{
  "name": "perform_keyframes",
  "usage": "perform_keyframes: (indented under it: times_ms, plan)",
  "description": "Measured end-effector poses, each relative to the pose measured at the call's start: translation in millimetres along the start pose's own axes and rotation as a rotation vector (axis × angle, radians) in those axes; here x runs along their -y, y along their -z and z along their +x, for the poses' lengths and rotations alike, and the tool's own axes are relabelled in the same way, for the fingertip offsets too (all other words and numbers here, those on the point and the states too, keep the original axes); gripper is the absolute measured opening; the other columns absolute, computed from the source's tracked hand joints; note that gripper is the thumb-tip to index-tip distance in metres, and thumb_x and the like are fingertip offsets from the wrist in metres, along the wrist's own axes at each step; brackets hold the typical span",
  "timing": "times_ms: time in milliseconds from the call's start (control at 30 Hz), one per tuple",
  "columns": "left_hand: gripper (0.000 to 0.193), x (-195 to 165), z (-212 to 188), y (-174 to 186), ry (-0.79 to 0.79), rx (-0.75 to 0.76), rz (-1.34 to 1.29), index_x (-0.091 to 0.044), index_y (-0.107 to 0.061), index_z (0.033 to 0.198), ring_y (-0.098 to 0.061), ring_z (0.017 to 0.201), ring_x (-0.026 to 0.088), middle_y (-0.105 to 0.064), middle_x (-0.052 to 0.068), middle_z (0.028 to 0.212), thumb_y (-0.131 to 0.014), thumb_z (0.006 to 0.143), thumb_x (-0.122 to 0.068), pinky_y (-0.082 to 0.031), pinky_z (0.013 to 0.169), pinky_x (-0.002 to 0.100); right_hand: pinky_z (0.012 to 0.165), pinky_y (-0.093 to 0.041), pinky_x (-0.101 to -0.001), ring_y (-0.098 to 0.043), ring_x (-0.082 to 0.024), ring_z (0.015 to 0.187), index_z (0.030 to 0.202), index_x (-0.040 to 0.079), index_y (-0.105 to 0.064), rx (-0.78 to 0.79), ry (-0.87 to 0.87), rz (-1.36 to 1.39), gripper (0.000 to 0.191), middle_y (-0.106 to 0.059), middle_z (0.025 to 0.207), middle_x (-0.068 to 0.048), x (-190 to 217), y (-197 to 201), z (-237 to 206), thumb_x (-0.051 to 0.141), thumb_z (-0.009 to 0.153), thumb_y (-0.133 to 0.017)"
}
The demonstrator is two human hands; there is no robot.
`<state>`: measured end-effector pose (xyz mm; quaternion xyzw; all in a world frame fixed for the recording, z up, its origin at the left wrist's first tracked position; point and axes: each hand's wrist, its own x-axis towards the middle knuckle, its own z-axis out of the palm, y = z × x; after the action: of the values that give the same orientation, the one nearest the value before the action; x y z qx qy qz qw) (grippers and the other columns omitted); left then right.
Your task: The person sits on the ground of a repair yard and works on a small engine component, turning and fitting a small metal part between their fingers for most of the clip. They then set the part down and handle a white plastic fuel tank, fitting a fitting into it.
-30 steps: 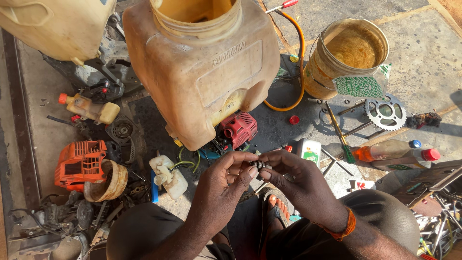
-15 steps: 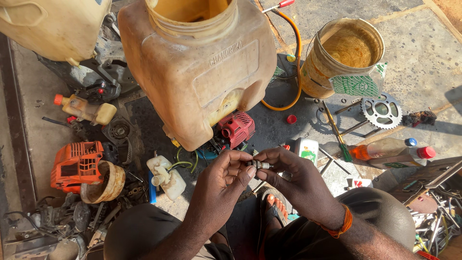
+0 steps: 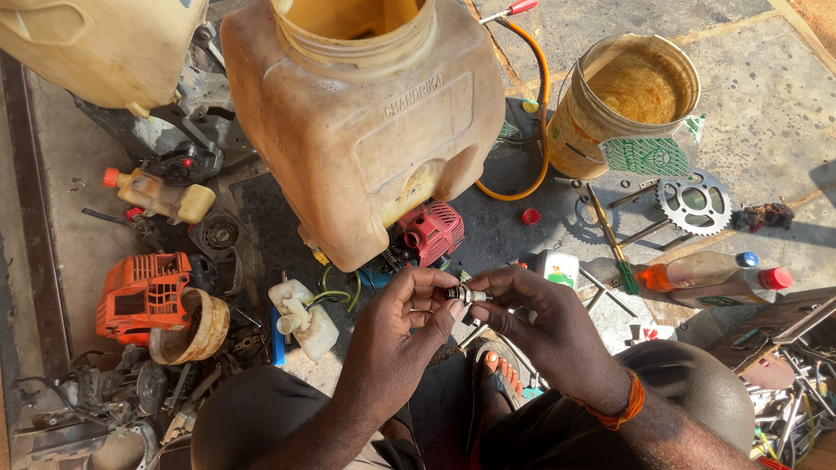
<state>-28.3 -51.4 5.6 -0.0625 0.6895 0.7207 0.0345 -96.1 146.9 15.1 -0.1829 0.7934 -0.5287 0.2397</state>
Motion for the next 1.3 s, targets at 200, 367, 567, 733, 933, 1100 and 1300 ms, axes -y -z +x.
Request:
perform_keyframes:
  times_ms: [200, 367, 567, 733, 933, 1100, 1300]
  plan:
    - [0.032, 0, 0, 0, 0.044, 0.014, 0.023, -0.001, -0.063, 0.119, -0.074, 0.099, 0.014, -0.072, 0.010, 0.103, -0.068, 0.095, -0.022, -0.063, 0.089, 0.032, 0.081, -0.062, -0.0325, -0.075, -0.015, 0.094, 0.117, 0.005, -0.072, 0.012, 0.022, 0.045, 0.032, -0.080, 0.104, -0.006, -3, 0, 0, 0.024, 0.091, -0.072]
    - [0.033, -2, 0, 1, 0.061, 0.015, 0.079, -0.003, -0.063, 0.119, -0.073, 0.100, 0.014, -0.072, 0.009, 0.104, -0.068, 0.095, -0.024, -0.064, 0.088, 0.033, 0.080, -0.063, -0.0322, -0.076, -0.014, 0.093, 0.117, 0.004, -0.071, 0.031, -0.042, 0.067, 0.035, -0.081, 0.100, -0.006, -3, -1, 1, 0.028, 0.092, -0.068]
    - [0.029, -3, 0, 2, 0.020, 0.013, 0.136, -0.005, -0.065, 0.118, -0.074, 0.099, 0.014, -0.073, 0.008, 0.105, -0.068, 0.096, -0.024, -0.063, 0.087, 0.033, 0.077, -0.061, -0.0308, -0.072, -0.012, 0.085, 0.115, 0.004, -0.071, 0.052, -0.055, 0.056, 0.035, -0.078, 0.092, -0.005, -6, 0, 0, 0.033, 0.095, -0.063]
    - [0.028, -3, -1, 2, 0.007, 0.015, 0.125, -0.005, -0.066, 0.117, -0.074, 0.097, 0.014, -0.074, 0.007, 0.105, -0.069, 0.095, -0.023, -0.064, 0.086, 0.033, 0.074, -0.057, -0.0294, -0.067, -0.011, 0.079, 0.105, 0.002, -0.071, 0.074, -0.044, 0.104, 0.038, -0.071, 0.081, -0.004, -16, 1, 0, 0.037, 0.101, -0.058]
    - [0.030, -2, -1, 0, 0.026, 0.036, 0.086, -0.004, -0.064, 0.118, -0.074, 0.099, 0.013, -0.072, 0.008, 0.107, -0.070, 0.095, -0.022, -0.064, 0.087, 0.031, 0.074, -0.056, -0.0296, -0.065, -0.012, 0.078, 0.106, 0.000, -0.070, 0.083, -0.068, 0.155, 0.042, -0.068, 0.080, -0.004, -19, 2, 0, 0.039, 0.103, -0.054]
    - [0.030, 0, -1, 0, 0.011, 0.005, -0.023, 0.000, -0.065, 0.117, -0.073, 0.099, 0.014, -0.073, 0.010, 0.107, -0.069, 0.095, -0.019, -0.063, 0.087, 0.031, 0.085, -0.057, -0.0311, -0.067, -0.012, 0.094, 0.124, 0.002, -0.062, 0.079, 0.011, 0.283, 0.039, -0.071, 0.099, -0.005, -11, 1, -1, 0.031, 0.098, -0.064]
    - [0.029, 1, -2, 0, -0.006, 0.002, 0.007, -0.001, -0.065, 0.118, -0.073, 0.098, 0.013, -0.073, 0.010, 0.105, -0.069, 0.096, -0.019, -0.063, 0.087, 0.030, 0.087, -0.058, -0.0321, -0.068, -0.013, 0.100, 0.122, 0.004, -0.065, 0.081, -0.023, 0.221, 0.035, -0.072, 0.109, -0.005, -8, 1, -1, 0.025, 0.095, -0.068]
